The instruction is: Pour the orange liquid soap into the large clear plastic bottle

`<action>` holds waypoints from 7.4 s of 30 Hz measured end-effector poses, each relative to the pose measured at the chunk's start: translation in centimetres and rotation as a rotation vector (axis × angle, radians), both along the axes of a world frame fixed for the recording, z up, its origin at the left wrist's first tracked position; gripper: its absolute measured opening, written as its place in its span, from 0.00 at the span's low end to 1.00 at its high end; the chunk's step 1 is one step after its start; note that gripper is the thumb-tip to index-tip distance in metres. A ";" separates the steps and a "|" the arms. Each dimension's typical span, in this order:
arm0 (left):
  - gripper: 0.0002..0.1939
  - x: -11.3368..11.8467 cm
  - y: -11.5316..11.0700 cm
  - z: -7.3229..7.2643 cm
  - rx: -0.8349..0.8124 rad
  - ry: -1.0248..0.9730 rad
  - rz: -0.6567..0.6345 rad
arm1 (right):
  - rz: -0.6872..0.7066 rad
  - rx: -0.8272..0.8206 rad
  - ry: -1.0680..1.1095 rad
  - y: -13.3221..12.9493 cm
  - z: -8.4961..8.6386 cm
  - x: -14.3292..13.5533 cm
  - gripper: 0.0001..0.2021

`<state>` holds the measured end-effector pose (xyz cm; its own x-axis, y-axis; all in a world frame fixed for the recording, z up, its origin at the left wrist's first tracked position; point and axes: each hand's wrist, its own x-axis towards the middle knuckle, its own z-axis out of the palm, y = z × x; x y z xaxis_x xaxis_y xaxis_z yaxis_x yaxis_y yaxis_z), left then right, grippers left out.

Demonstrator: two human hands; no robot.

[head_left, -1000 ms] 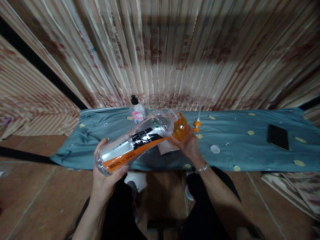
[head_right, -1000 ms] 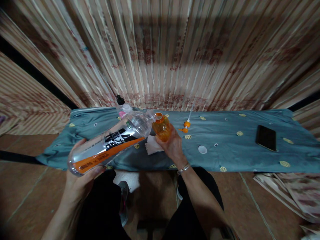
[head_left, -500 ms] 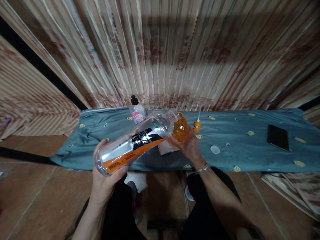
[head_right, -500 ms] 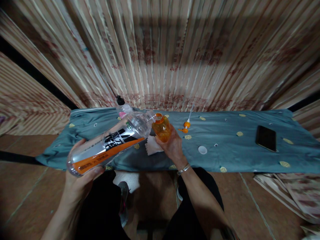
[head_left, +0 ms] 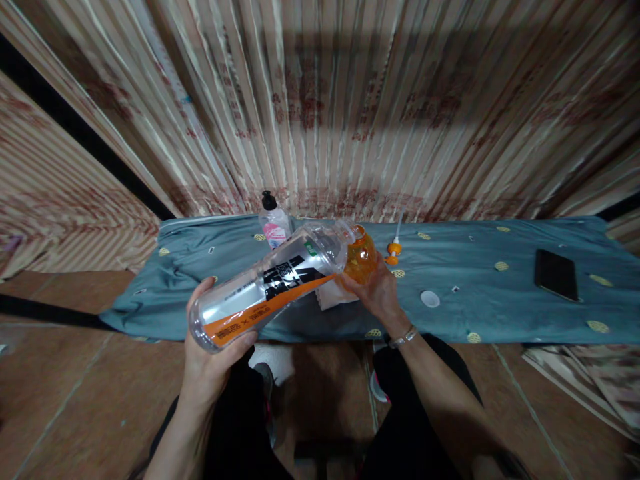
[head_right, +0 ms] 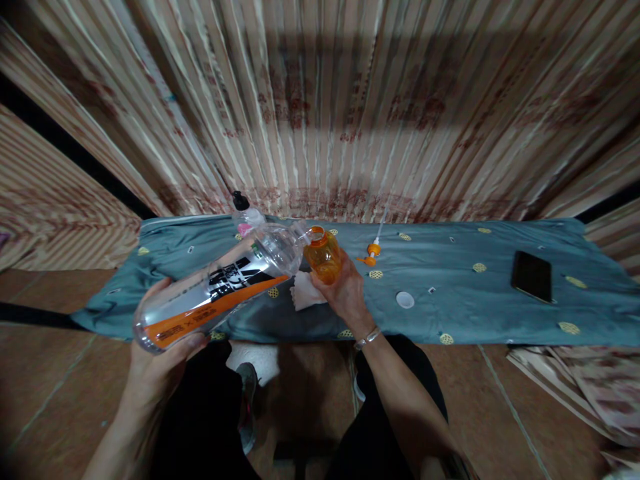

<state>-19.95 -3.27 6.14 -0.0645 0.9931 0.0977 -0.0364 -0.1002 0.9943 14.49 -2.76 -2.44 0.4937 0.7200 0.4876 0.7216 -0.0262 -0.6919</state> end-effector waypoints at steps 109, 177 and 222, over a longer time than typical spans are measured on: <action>0.60 -0.2 0.2 -0.4 0.012 0.007 -0.008 | 0.031 -0.096 0.080 -0.4 1.7 -0.3 0.39; 0.60 -0.2 0.3 -0.1 0.007 -0.010 -0.011 | 0.028 -0.054 0.050 -0.2 1.0 -0.1 0.43; 0.65 -0.3 0.1 -0.7 -0.003 0.118 0.038 | -0.002 0.030 0.065 -0.5 -0.2 -0.7 0.39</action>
